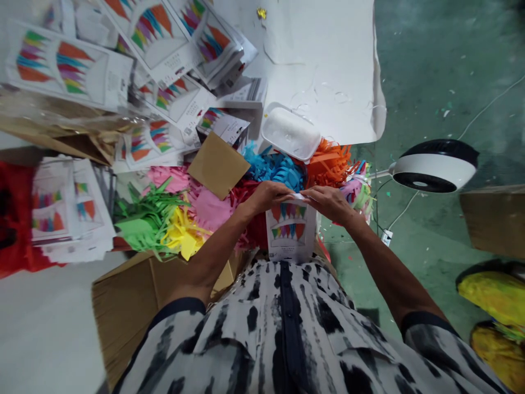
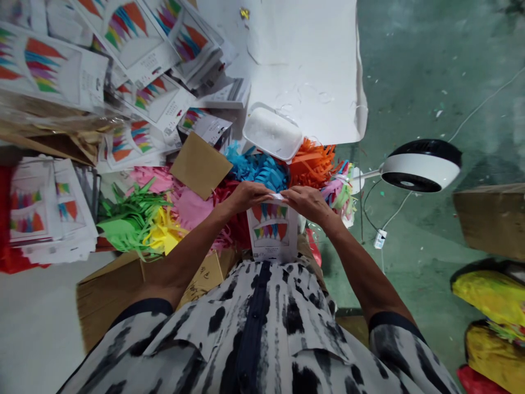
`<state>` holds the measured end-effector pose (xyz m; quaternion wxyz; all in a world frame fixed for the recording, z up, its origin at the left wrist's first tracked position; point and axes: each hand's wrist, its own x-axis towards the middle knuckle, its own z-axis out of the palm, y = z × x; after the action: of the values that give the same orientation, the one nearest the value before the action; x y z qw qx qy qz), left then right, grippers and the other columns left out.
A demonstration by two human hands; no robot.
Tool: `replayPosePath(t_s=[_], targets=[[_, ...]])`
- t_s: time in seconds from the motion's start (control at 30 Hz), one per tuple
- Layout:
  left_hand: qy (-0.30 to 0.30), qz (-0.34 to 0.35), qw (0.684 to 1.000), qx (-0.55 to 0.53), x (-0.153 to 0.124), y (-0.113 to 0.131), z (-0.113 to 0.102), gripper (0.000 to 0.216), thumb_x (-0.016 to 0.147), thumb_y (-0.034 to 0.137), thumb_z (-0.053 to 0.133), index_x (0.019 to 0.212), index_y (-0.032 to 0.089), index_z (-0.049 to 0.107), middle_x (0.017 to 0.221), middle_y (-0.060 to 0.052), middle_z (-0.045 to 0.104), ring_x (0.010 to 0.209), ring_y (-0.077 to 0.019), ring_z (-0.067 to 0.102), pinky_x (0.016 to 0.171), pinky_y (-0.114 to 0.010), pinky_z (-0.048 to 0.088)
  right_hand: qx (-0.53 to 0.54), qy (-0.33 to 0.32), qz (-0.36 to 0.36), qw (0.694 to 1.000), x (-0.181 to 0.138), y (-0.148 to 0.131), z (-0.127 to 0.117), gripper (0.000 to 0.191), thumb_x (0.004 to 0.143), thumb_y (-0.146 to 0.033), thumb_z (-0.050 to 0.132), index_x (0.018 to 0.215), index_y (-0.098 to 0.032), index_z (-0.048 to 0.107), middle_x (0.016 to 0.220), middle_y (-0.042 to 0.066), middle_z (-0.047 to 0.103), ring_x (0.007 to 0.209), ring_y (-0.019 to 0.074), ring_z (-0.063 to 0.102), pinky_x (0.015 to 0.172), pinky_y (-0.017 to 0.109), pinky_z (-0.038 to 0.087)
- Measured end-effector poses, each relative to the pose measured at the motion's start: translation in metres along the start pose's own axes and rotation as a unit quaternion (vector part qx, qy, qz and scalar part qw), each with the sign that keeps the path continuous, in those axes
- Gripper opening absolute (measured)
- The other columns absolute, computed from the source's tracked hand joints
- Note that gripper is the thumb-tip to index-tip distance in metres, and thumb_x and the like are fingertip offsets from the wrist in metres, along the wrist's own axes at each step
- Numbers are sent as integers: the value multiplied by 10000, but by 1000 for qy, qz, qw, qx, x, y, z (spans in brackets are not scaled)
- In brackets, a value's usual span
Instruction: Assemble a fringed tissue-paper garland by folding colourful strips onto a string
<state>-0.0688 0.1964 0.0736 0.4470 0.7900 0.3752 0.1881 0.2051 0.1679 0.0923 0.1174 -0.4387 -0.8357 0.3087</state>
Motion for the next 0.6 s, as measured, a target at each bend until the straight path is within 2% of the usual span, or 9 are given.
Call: replayPosePath(t_s=[0.1, 0.2, 0.3, 0.37, 0.43, 0.5, 0.6], targets=[[6, -59, 990, -129, -3, 0, -7, 368, 904, 509, 739, 1071, 204, 859, 924, -74, 827, 808, -193, 712, 712, -257, 473, 78, 16, -12, 997, -4, 1, -3, 462, 1002, -498, 648, 1411, -287, 682, 1407, 105, 704, 1244, 290, 685, 1043, 413, 541], [-19, -107, 975, -192, -5, 1, -14, 452, 845, 571, 768, 1039, 173, 864, 953, -78, 833, 808, -201, 721, 686, -254, 488, 163, 31, 18, 986, -6, -1, -1, 423, 999, -486, 645, 1369, -295, 717, 1298, 93, 760, 1123, 282, 730, 970, 426, 571], [-17, -104, 974, -199, -4, 5, -16, 453, 855, 549, 763, 1109, 185, 852, 1050, -83, 830, 900, -214, 740, 762, -261, 529, 258, 77, 87, 959, -5, -6, 7, 352, 992, -511, 631, 1180, -274, 810, 1132, 76, 810, 997, 265, 747, 877, 397, 585], [11, -97, 978, -185, -2, 7, -14, 487, 838, 519, 792, 1208, 204, 819, 1090, -79, 822, 952, -217, 742, 816, -271, 543, 294, 110, 122, 942, -1, -8, 13, 355, 960, -540, 657, 1079, -254, 830, 1048, 69, 818, 959, 265, 744, 863, 394, 584], [41, -97, 980, -168, 0, 7, -10, 483, 828, 506, 803, 1204, 204, 820, 1051, -76, 825, 929, -217, 743, 817, -277, 546, 303, 126, 135, 935, 2, -8, 18, 353, 933, -545, 681, 1008, -235, 834, 984, 68, 816, 925, 263, 740, 857, 392, 579], [59, -99, 981, -154, 3, 4, -6, 403, 866, 507, 758, 1099, 192, 853, 1000, -76, 833, 895, -219, 747, 794, -272, 539, 307, 130, 139, 932, 6, -6, 21, 342, 923, -526, 691, 1003, -227, 836, 983, 72, 816, 925, 260, 739, 857, 385, 575], [63, -95, 984, -137, 7, -2, -1, 327, 897, 468, 725, 1018, 200, 869, 1001, -68, 839, 888, -216, 754, 791, -260, 526, 316, 136, 145, 928, 12, -2, 23, 360, 923, -481, 682, 1144, -235, 822, 1071, 69, 817, 968, 250, 736, 877, 377, 569]])
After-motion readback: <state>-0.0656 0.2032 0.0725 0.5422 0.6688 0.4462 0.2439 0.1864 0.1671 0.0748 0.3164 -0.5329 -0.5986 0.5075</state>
